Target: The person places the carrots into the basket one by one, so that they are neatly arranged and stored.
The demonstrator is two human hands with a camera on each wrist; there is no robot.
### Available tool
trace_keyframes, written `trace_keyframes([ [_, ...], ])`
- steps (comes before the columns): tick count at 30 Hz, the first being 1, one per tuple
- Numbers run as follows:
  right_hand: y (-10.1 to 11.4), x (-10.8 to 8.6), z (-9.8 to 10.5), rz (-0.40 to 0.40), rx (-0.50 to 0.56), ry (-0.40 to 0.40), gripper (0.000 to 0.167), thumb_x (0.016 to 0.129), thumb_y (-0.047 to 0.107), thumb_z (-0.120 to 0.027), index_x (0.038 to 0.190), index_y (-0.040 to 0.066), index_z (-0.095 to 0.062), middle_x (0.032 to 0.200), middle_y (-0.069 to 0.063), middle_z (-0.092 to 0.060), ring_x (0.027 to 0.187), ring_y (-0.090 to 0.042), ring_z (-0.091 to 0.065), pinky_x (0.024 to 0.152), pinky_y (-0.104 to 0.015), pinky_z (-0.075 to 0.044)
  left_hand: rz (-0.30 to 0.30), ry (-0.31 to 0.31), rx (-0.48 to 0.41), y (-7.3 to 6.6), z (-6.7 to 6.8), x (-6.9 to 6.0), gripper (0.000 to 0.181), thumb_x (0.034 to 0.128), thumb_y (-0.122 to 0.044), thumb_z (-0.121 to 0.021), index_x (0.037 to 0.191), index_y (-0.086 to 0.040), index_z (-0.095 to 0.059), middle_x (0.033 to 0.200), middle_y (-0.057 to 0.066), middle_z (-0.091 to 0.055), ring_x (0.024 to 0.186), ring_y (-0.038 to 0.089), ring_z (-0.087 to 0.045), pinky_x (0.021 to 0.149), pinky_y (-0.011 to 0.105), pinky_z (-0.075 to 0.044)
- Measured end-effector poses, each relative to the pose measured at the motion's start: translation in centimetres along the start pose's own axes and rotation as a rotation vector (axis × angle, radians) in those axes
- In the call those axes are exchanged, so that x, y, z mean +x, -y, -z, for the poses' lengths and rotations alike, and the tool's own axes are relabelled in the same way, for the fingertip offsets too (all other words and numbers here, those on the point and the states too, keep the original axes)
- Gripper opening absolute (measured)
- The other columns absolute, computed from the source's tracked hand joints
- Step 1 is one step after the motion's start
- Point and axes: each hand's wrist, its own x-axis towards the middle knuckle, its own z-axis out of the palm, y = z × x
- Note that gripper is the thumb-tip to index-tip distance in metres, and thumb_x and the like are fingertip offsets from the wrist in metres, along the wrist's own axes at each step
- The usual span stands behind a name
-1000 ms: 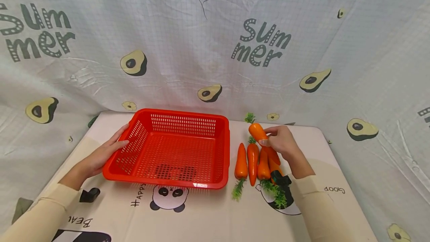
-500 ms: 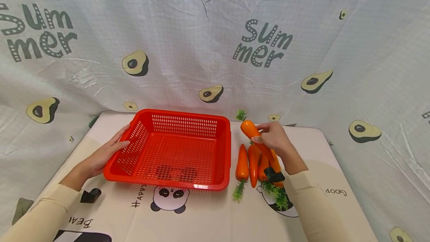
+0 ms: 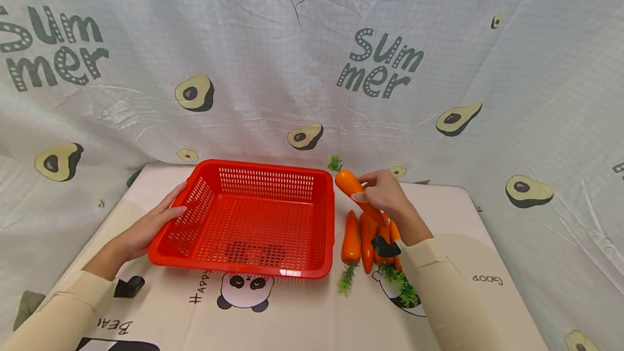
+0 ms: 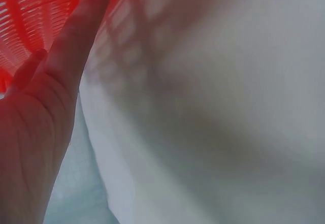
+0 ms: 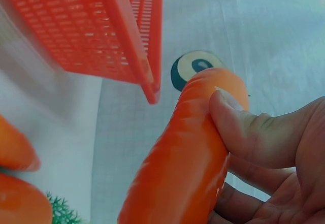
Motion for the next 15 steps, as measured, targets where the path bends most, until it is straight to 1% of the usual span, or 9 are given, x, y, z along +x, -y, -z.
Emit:
trace_keyframes([
  [6,0.9,0.3,-0.6,0.024,0.02,0.017,0.047,0.094,0.008,-0.074,0.137,-0.007,-0.064,0.115,-0.027,-0.073,0.091,-0.027,-0.07,0.078,-0.035,-0.062,-0.003,0.007,-0.006,0.1,0.1,0.0,0.075,0.1113,-0.039,-0.045,0.167,-0.041,0.006,0.169,0.022,-0.017,0.125,0.033,-0.052,0.092,0.036,-0.061],
  [10,1.4,0.6,-1.1,0.015,0.005,0.028,0.043,0.096,0.009,-0.072,0.136,-0.003,-0.065,0.116,-0.025,-0.074,0.095,-0.03,-0.068,0.08,-0.036,-0.061,-0.002,0.009,-0.008,0.0,0.2,-0.1,0.075,0.1111,-0.039,-0.045,0.167,-0.041,0.006,0.169,0.023,-0.017,0.125,0.033,-0.052,0.092,0.037,-0.062],
  [15,2.1,1.1,-1.5,0.038,-0.011,0.036,0.042,0.095,0.008,-0.071,0.136,-0.003,-0.066,0.116,-0.025,-0.073,0.099,-0.032,-0.065,0.083,-0.037,-0.059,-0.004,0.006,-0.003,-0.1,0.1,0.0,0.076,0.111,-0.039,-0.045,0.167,-0.041,0.006,0.169,0.023,-0.018,0.124,0.032,-0.053,0.092,0.037,-0.062],
])
